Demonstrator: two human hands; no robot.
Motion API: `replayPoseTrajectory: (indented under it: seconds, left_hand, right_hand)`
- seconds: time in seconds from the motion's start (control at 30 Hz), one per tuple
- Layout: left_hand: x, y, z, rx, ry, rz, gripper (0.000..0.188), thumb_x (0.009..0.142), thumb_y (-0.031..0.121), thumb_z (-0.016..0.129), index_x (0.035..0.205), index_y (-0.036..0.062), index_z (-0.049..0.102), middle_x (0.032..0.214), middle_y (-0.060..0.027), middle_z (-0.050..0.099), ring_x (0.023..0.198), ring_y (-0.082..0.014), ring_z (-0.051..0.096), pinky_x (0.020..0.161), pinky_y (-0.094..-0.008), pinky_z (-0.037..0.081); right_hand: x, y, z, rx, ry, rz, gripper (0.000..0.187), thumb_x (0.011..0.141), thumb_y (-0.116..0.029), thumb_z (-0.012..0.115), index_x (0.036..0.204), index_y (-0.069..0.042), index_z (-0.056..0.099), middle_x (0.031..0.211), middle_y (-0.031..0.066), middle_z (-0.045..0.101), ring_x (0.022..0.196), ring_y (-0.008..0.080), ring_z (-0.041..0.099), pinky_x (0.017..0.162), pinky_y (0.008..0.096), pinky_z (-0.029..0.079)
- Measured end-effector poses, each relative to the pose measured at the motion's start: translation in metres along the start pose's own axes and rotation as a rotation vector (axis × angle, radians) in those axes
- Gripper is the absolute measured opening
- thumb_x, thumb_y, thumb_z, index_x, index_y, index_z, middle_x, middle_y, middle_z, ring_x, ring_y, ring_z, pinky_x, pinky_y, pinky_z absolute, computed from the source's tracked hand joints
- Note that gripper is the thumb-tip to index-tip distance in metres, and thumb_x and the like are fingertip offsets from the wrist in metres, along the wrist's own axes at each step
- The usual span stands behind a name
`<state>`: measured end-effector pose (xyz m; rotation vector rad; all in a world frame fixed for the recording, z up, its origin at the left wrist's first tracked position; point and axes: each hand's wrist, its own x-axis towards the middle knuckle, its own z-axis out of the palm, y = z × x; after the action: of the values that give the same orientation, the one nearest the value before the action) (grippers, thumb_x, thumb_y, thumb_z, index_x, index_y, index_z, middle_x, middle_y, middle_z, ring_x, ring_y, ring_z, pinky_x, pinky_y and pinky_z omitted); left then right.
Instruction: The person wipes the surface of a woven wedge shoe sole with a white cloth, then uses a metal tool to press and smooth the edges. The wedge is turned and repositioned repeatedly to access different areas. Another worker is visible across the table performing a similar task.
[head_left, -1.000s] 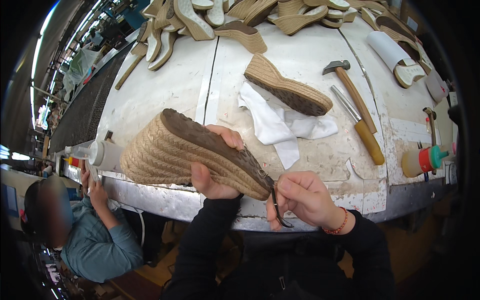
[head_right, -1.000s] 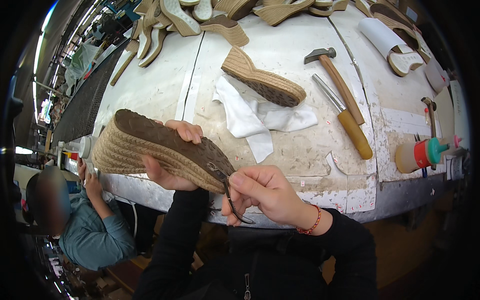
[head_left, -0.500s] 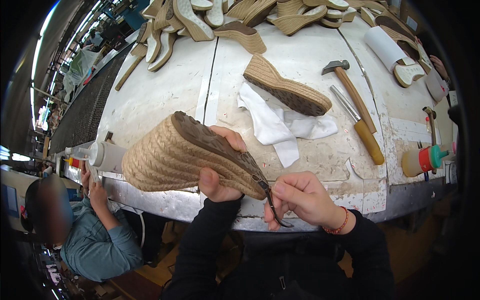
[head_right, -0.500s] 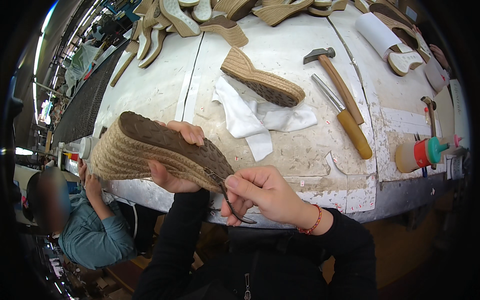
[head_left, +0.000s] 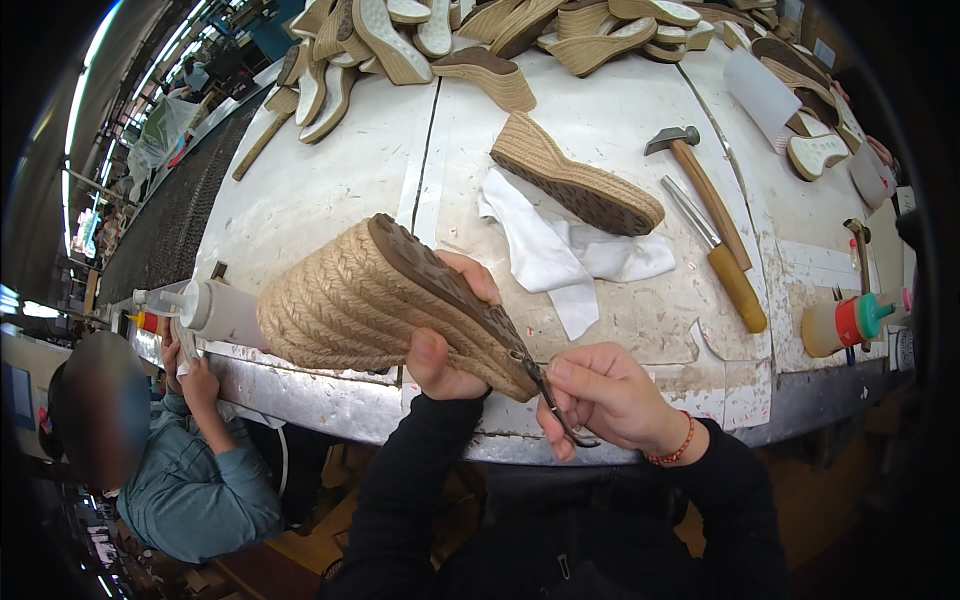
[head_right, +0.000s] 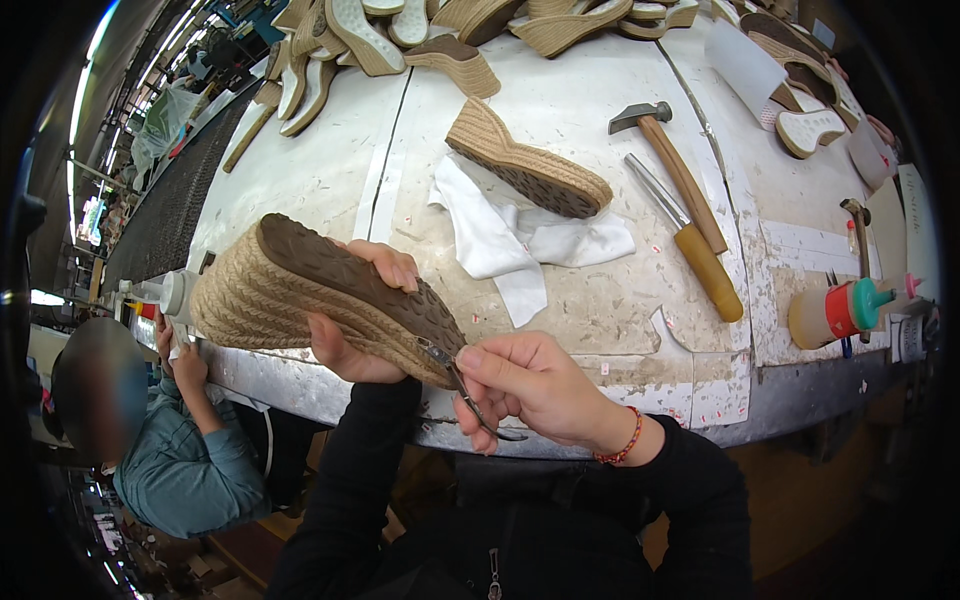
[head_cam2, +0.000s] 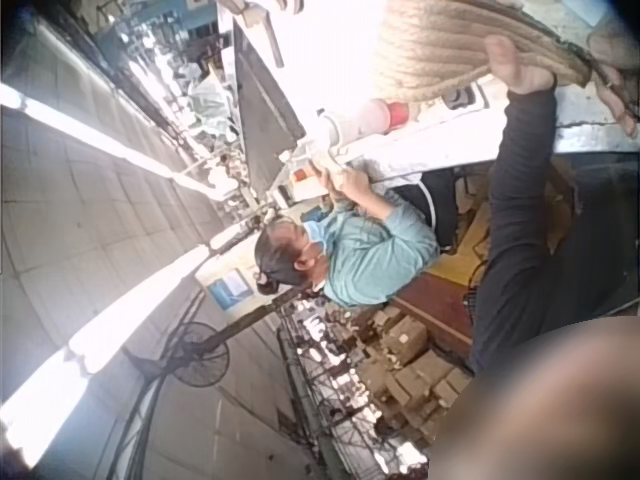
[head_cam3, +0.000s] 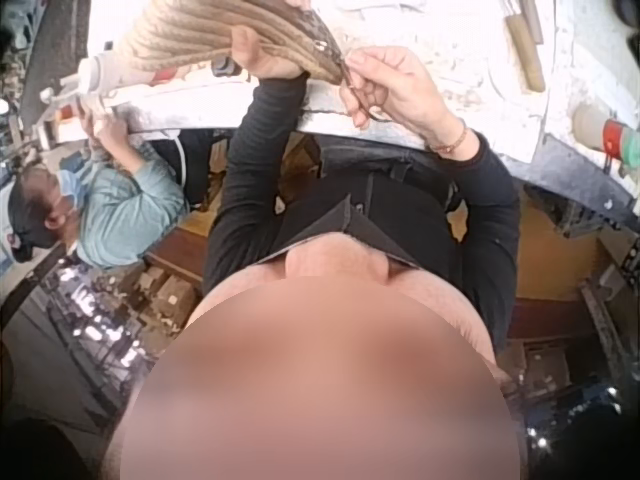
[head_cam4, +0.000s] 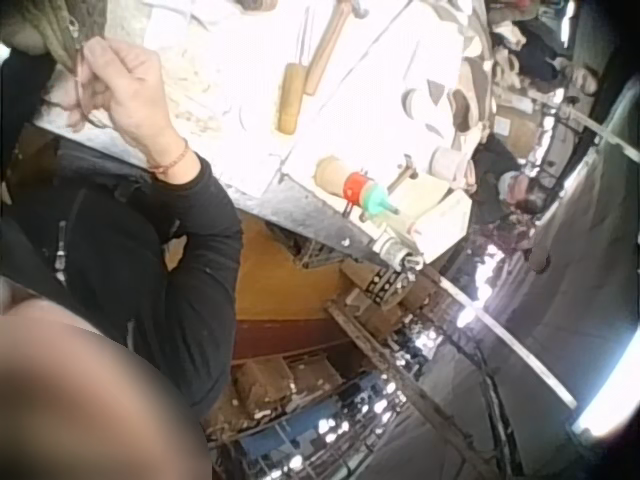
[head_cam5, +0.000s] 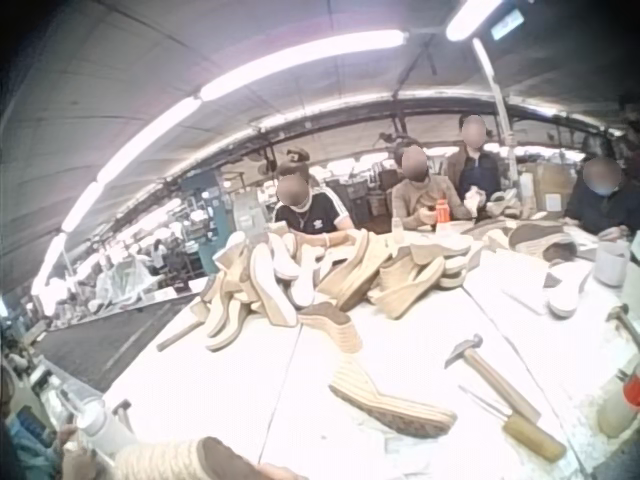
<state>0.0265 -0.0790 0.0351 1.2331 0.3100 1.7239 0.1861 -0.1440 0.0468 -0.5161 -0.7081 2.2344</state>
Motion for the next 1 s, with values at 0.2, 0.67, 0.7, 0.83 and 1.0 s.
replayPoseTrajectory:
  seconds: [0.2, 0.67, 0.7, 0.83, 1.0]
  left_hand:
    - [-0.0013, 0.0011, 0.0024, 0.015, -0.024, -0.015, 0.063, 0.087, 0.053, 0.043, 0.126, 0.0034, 0.038, 0.084, -0.0167, 0.05, 0.075, -0.0229, 0.047, 0.071, -0.0358, 0.037]
    - [0.004, -0.0032, -0.0005, -0.12, 0.082, 0.032, 0.059, 0.088, 0.053, 0.039, 0.12, 0.0033, 0.043, 0.083, -0.0164, 0.05, 0.071, -0.0229, 0.046, 0.07, -0.0368, 0.037]
    - [0.0037, -0.003, -0.0004, -0.105, 0.081, 0.035, 0.06, 0.088, 0.053, 0.039, 0.12, 0.0031, 0.043, 0.083, -0.0163, 0.05, 0.072, -0.0227, 0.046, 0.07, -0.0366, 0.037]
    - [0.0023, -0.0011, 0.002, 0.006, 0.081, 0.065, 0.063, 0.086, 0.054, 0.042, 0.122, 0.0025, 0.041, 0.084, -0.0154, 0.049, 0.073, -0.0219, 0.045, 0.069, -0.0353, 0.037]
    - [0.0009, 0.0046, 0.0051, 0.158, 0.075, 0.06, 0.065, 0.085, 0.055, 0.044, 0.122, 0.0023, 0.038, 0.083, -0.0144, 0.047, 0.074, -0.0207, 0.045, 0.069, -0.0334, 0.037]
  right_hand:
    - [-0.0016, 0.0015, 0.0015, 0.05, 0.021, 0.017, 0.033, 0.098, -0.026, 0.043, 0.073, -0.004, 0.047, 0.063, 0.0117, 0.058, 0.045, 0.0153, 0.052, 0.041, 0.0244, 0.042]
    - [-0.0027, -0.0023, 0.0016, -0.127, -0.011, -0.082, 0.028, 0.097, -0.022, 0.046, 0.082, 0.0, 0.055, 0.075, 0.0135, 0.065, 0.062, 0.0184, 0.065, 0.056, 0.0268, 0.052]
    - [-0.0026, -0.0025, 0.0031, -0.145, 0.01, -0.071, 0.029, 0.097, -0.022, 0.047, 0.082, 0.001, 0.056, 0.075, 0.0135, 0.065, 0.062, 0.0184, 0.065, 0.056, 0.0269, 0.052]
    - [-0.0019, -0.0029, 0.0025, -0.164, 0.033, -0.051, 0.029, 0.097, -0.023, 0.047, 0.084, 0.001, 0.057, 0.075, 0.0135, 0.065, 0.063, 0.0182, 0.065, 0.056, 0.0271, 0.053]
    - [-0.0019, -0.0009, 0.0018, -0.161, 0.029, -0.053, 0.03, 0.097, -0.023, 0.047, 0.084, 0.002, 0.057, 0.076, 0.0139, 0.065, 0.063, 0.0179, 0.065, 0.055, 0.0261, 0.052]
